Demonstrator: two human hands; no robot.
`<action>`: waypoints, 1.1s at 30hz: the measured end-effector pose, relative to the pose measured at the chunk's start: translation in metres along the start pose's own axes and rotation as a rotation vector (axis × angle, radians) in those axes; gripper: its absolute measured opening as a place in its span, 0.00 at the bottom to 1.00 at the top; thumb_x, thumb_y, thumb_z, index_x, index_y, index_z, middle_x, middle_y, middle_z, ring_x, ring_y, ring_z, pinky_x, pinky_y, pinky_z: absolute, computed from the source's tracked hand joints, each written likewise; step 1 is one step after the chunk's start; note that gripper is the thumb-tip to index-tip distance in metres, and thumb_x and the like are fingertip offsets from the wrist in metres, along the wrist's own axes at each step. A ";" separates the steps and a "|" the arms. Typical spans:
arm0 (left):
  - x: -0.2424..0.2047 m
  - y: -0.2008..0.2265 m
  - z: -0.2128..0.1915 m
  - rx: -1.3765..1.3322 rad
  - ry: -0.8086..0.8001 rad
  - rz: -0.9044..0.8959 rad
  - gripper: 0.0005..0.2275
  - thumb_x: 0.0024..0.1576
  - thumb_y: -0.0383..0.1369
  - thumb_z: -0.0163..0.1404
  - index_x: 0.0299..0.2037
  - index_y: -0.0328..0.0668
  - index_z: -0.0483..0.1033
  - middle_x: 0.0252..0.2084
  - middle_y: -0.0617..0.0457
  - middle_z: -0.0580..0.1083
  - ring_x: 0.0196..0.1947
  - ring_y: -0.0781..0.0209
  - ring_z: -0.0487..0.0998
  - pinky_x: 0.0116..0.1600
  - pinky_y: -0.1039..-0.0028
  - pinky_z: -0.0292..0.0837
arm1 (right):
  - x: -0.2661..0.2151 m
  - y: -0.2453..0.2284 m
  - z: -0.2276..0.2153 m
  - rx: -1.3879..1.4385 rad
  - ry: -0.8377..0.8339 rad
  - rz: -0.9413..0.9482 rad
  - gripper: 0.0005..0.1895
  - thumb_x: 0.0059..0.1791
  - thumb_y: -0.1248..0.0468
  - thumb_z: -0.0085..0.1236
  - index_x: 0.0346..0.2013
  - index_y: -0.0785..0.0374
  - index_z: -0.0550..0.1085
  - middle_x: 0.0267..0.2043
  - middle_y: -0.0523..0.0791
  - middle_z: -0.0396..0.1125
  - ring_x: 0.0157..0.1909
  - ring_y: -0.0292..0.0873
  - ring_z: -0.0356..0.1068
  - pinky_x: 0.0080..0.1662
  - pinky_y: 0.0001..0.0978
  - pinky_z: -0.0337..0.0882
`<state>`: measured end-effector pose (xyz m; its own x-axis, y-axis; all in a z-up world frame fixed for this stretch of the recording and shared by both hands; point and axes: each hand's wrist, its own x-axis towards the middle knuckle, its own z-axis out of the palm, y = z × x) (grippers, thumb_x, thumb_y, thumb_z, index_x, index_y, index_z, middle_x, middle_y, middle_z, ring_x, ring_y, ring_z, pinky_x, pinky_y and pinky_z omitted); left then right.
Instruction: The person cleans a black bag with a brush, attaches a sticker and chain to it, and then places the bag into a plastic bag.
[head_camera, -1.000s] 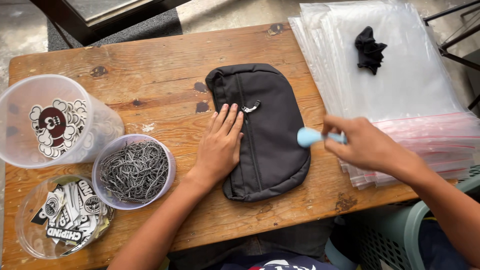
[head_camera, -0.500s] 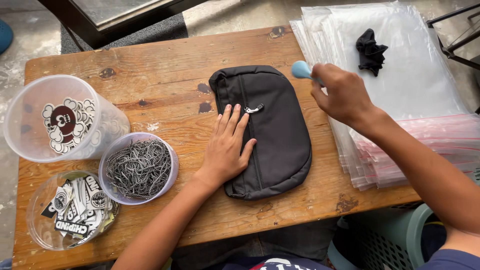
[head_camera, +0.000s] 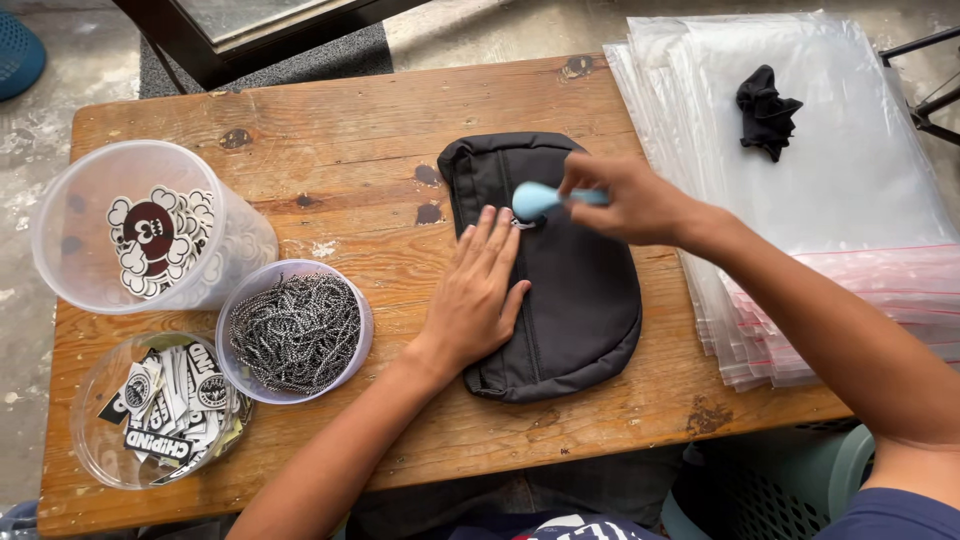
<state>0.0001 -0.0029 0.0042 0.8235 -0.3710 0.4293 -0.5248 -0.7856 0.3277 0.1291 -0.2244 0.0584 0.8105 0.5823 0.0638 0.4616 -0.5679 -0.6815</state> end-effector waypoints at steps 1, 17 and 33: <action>0.000 -0.001 0.002 0.002 0.000 -0.003 0.27 0.62 0.38 0.48 0.68 0.28 0.61 0.72 0.32 0.57 0.75 0.39 0.52 0.75 0.56 0.45 | 0.005 0.004 -0.004 0.001 -0.002 -0.002 0.09 0.43 0.64 0.61 0.38 0.52 0.76 0.29 0.49 0.72 0.41 0.55 0.75 0.43 0.50 0.73; 0.000 -0.002 0.000 -0.107 -0.030 0.004 0.26 0.62 0.35 0.47 0.69 0.30 0.60 0.69 0.37 0.61 0.71 0.40 0.61 0.72 0.56 0.53 | -0.016 0.051 -0.028 -0.432 0.163 -0.132 0.10 0.50 0.66 0.59 0.46 0.63 0.73 0.36 0.55 0.72 0.44 0.60 0.74 0.43 0.52 0.73; 0.001 -0.002 -0.001 -0.091 -0.056 -0.001 0.25 0.62 0.33 0.47 0.69 0.31 0.60 0.69 0.37 0.60 0.71 0.40 0.60 0.72 0.55 0.53 | -0.125 -0.074 -0.025 0.112 -0.319 0.308 0.11 0.42 0.65 0.58 0.38 0.54 0.80 0.26 0.47 0.78 0.30 0.47 0.77 0.34 0.43 0.73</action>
<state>0.0015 -0.0010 0.0051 0.8336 -0.3991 0.3819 -0.5389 -0.7391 0.4042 0.0026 -0.2697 0.1188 0.7444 0.5560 -0.3697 0.1605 -0.6865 -0.7092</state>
